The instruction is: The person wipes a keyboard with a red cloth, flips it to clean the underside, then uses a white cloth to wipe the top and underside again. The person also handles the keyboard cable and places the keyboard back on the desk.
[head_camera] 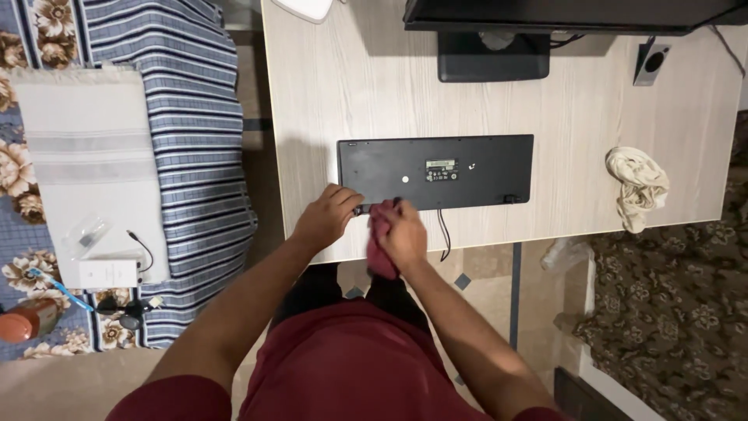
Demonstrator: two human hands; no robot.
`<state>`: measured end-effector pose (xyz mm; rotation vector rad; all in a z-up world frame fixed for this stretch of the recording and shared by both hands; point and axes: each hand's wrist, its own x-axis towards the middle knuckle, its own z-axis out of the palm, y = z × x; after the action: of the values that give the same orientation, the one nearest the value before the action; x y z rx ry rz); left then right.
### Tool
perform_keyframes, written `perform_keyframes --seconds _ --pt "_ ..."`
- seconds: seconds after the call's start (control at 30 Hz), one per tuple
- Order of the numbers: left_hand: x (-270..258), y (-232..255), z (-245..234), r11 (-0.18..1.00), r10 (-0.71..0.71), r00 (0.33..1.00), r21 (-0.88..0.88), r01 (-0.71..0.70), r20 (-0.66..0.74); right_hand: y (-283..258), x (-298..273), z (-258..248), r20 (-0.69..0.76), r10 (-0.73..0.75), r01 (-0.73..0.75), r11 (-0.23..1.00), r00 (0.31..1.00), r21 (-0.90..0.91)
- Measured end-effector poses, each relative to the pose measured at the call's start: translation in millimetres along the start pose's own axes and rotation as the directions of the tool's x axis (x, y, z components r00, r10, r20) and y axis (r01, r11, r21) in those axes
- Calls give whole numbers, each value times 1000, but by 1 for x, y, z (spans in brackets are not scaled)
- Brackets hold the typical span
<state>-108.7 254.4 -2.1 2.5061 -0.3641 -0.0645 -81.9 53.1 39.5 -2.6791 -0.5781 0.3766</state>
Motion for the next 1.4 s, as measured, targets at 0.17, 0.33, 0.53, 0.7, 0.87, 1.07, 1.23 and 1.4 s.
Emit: perform_keyframes --seconds 0.17,0.33,0.53,0.7,0.87,1.07,1.23,1.4 --pt "1 -2 11 999 -34 999 30 33 12 13 -1 49 -24 -22 23 999 999 47" --pt "-1 10 -3 947 -203 975 233 220 -95 26 45 2 -298 155 -89 970 942 225" --pt "2 17 -3 897 -341 934 261 358 -108 -13 96 11 -192 -370 391 916 909 86" --pt "14 30 -16 856 -289 944 399 329 -158 25 118 -16 34 -278 280 947 960 -156" --pt "23 46 -13 774 -455 879 425 470 -144 144 123 -33 -230 -77 8 959 970 -285" --pt "31 55 2 701 -564 814 438 562 -141 298 93 -76 -332 183 -270 934 925 -236" --pt "43 56 19 663 -665 742 389 639 -85 349 90 -30 -264 406 -461 865 875 -198" --pt "70 110 -6 547 -830 558 208 811 7 286 35 -90 -141 -43 16 983 989 -185"
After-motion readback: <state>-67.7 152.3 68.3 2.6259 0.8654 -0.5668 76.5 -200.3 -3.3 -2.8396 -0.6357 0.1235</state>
